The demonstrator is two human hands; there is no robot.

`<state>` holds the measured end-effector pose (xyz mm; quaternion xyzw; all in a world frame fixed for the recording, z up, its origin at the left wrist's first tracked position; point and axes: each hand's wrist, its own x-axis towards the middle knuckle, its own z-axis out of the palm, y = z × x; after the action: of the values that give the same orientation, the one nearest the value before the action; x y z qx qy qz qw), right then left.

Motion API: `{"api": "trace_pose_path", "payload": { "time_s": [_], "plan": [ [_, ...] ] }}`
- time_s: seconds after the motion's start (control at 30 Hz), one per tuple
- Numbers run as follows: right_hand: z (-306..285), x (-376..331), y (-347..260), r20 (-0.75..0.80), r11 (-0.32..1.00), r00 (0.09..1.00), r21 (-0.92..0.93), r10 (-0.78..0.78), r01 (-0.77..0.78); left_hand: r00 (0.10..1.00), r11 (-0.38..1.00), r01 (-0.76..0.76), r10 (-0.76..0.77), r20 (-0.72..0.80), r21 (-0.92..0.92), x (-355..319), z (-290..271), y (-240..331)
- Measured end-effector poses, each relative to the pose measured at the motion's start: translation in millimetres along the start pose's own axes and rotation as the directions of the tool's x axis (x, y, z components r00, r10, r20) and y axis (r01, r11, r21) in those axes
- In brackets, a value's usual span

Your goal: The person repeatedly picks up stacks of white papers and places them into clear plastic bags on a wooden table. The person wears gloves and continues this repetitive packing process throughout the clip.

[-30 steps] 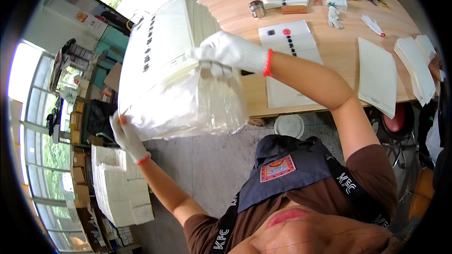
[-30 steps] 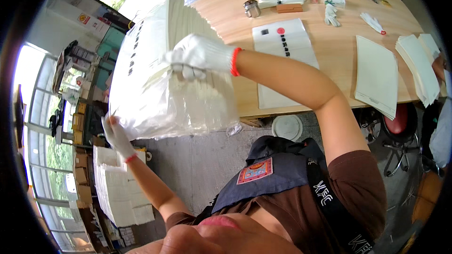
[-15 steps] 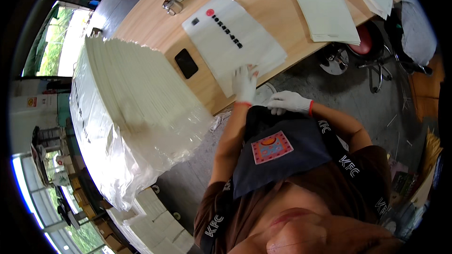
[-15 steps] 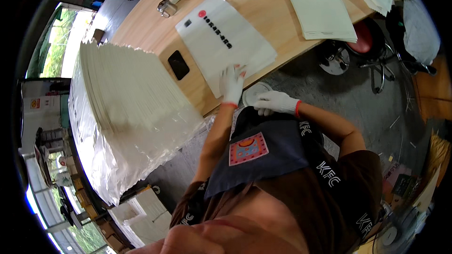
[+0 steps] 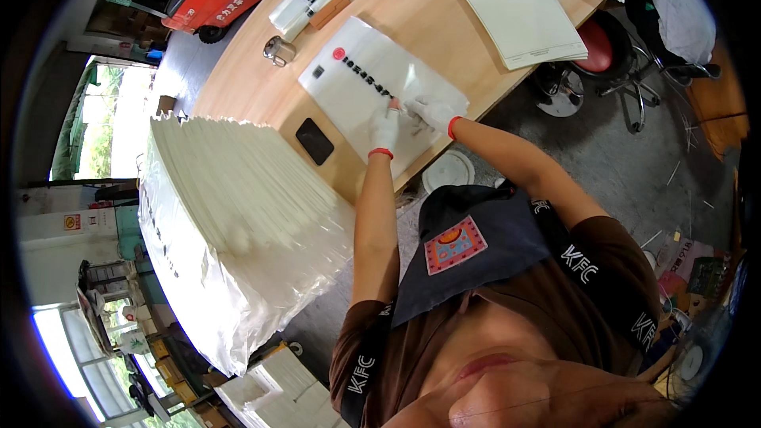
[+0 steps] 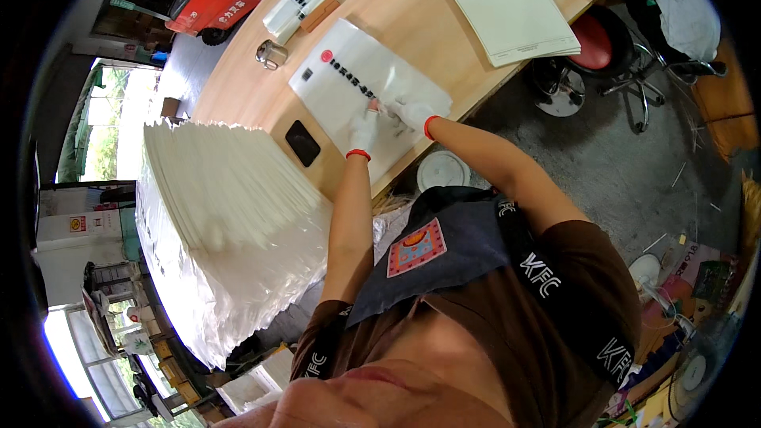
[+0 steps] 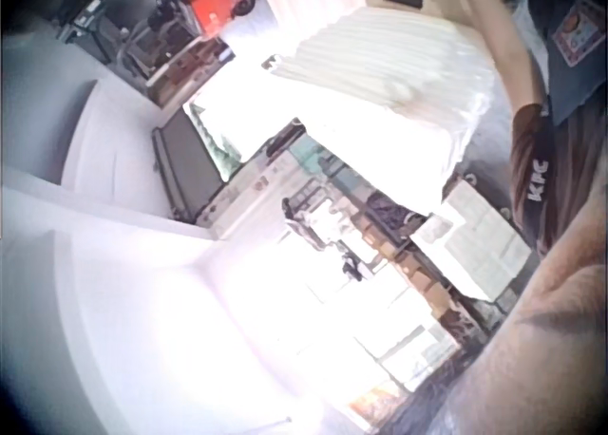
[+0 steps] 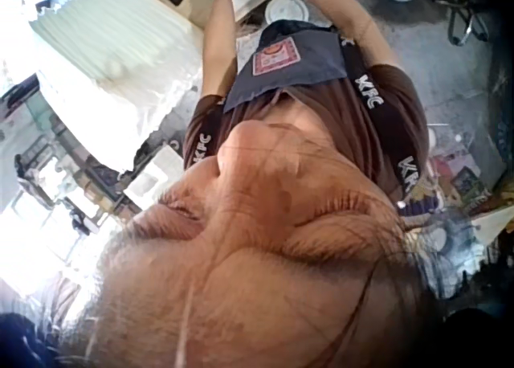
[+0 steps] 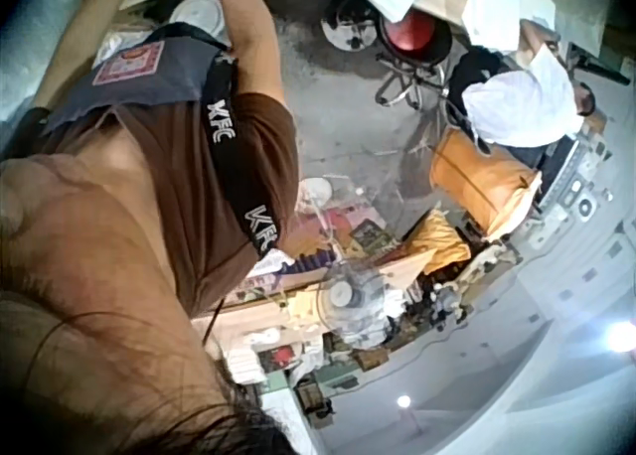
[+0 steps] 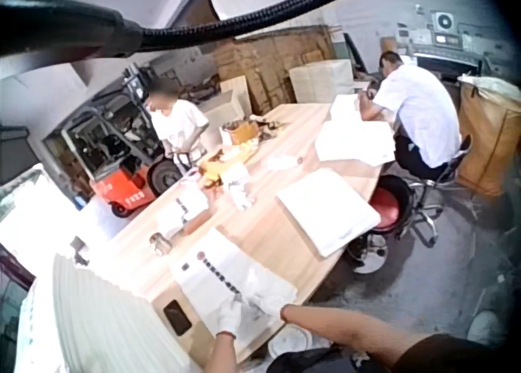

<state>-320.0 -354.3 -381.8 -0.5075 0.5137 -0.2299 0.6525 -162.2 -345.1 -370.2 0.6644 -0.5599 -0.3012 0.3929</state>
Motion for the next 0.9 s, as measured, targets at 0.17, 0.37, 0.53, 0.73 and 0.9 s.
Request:
{"api": "trace_pose_path", "payload": {
  "time_s": [0.17,0.37,0.53,0.73,0.9],
  "plan": [
    [-47.8,41.3,73.3,-0.051,0.545,0.938,-0.824,-0.344,0.155,0.997,0.746,-0.063,0.017,-0.076,-0.663,18.7,-55.4,59.1],
    [-35.1,-51.2,-24.4,0.044,0.577,0.72,-0.564,-0.693,0.59,0.944,0.94,-0.256,0.294,0.153,-0.225,-9.9,-22.7,95.7],
    [-34.2,-83.3,-3.6,0.238,0.605,0.779,-0.513,-0.58,0.608,0.731,0.743,-0.659,0.597,0.33,0.117,-109.2,29.6,146.9],
    [-67.7,-83.9,-30.6,0.284,0.665,0.921,-0.638,-0.266,0.389,0.866,0.885,-0.465,0.458,0.2,-0.011,-69.2,55.0,62.9],
    [-193.3,-54.1,42.4,-0.237,0.188,0.668,-0.971,-0.705,-0.147,0.977,0.974,0.068,-0.021,0.213,-0.215,-50.2,41.8,38.7]
  ]
}}
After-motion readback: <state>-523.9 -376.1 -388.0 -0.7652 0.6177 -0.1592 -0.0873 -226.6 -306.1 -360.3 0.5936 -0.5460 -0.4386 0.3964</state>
